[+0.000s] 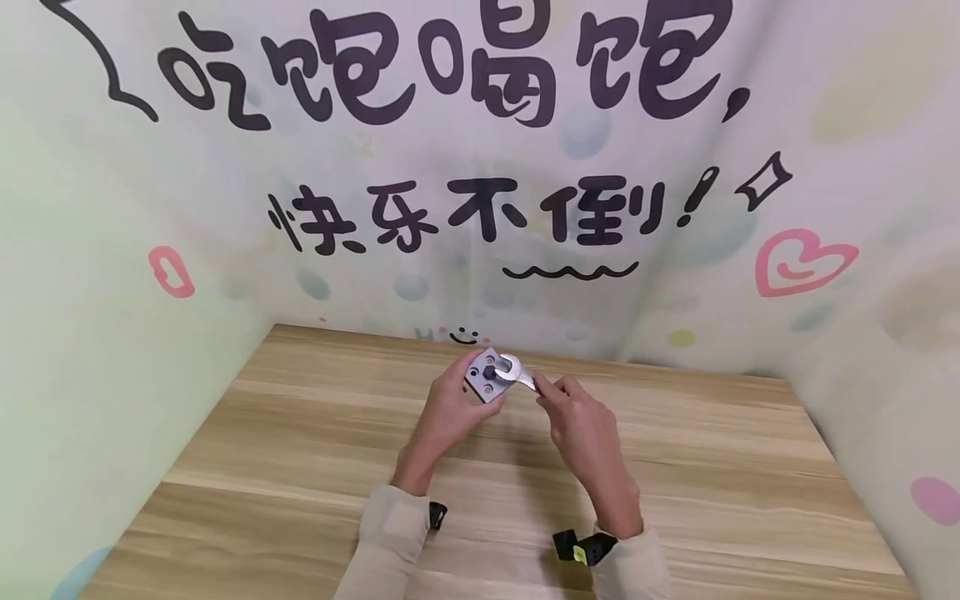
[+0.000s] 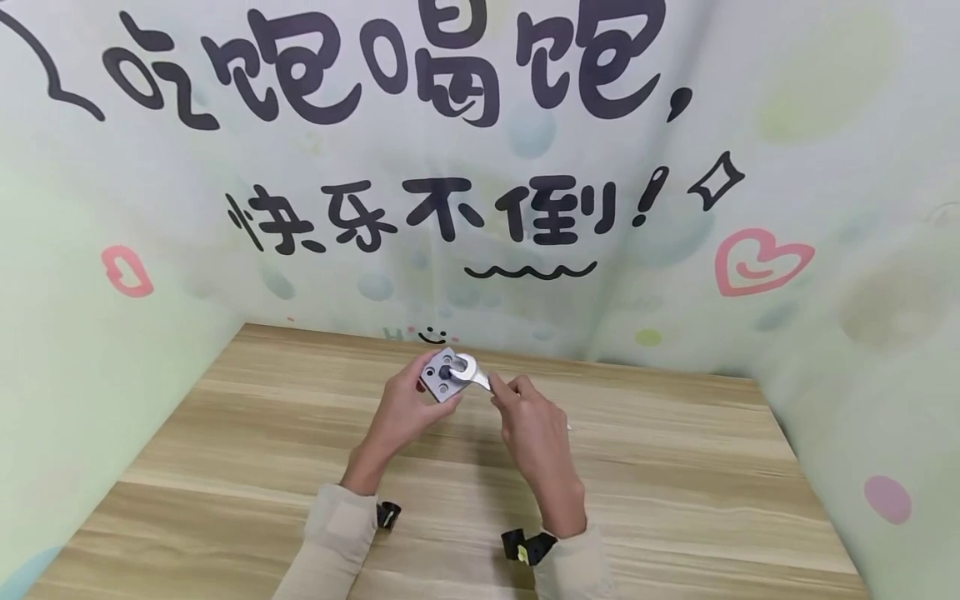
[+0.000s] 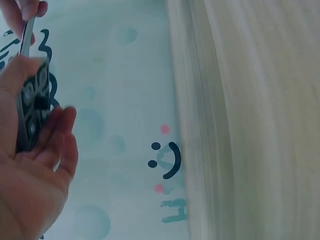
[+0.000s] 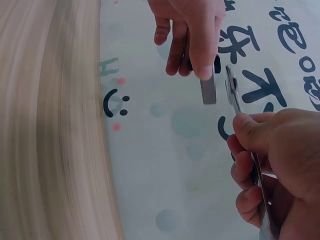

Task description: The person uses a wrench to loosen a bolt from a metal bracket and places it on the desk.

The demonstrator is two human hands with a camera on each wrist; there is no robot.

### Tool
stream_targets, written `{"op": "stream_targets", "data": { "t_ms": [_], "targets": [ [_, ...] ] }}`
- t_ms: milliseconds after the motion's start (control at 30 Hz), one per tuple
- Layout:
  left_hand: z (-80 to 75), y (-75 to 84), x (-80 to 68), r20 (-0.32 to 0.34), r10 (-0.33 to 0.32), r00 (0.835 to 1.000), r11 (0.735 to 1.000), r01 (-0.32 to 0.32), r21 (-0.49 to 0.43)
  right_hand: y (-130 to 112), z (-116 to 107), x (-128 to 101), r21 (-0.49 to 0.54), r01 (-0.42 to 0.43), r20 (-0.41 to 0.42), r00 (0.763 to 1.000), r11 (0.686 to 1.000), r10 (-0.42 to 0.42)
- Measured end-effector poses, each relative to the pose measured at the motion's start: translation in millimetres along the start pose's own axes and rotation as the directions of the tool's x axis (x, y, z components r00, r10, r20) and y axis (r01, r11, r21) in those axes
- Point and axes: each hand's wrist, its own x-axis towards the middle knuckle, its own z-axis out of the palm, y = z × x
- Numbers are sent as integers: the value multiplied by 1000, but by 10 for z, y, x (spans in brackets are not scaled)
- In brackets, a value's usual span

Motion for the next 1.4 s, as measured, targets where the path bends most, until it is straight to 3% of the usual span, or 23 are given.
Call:
{"op": "stream_targets", "data": {
  "t_ms": [200,333,567,1000,1400],
  "targets": [
    [78,16,21,-108,20,994,993,-8,114,-88,29,18,108,-18,3,1000,994,17],
    [134,12,-35,-184,13,983,991,12,131,-123,40,20,141,-19,18,1000,990,16],
    [174,17,-31,-272,103,957,986,-62,154,-132,36,18,173,-28,15,1000,984,25],
    [228,21,-55,-241,61,969,985,-20,171,-148,57,16,177,-72,64,996,982,62],
    [150,4,-45,-120,76,990,996,-70,50,-78,63,12,26,-48,-51,997,999,49]
  ]
}}
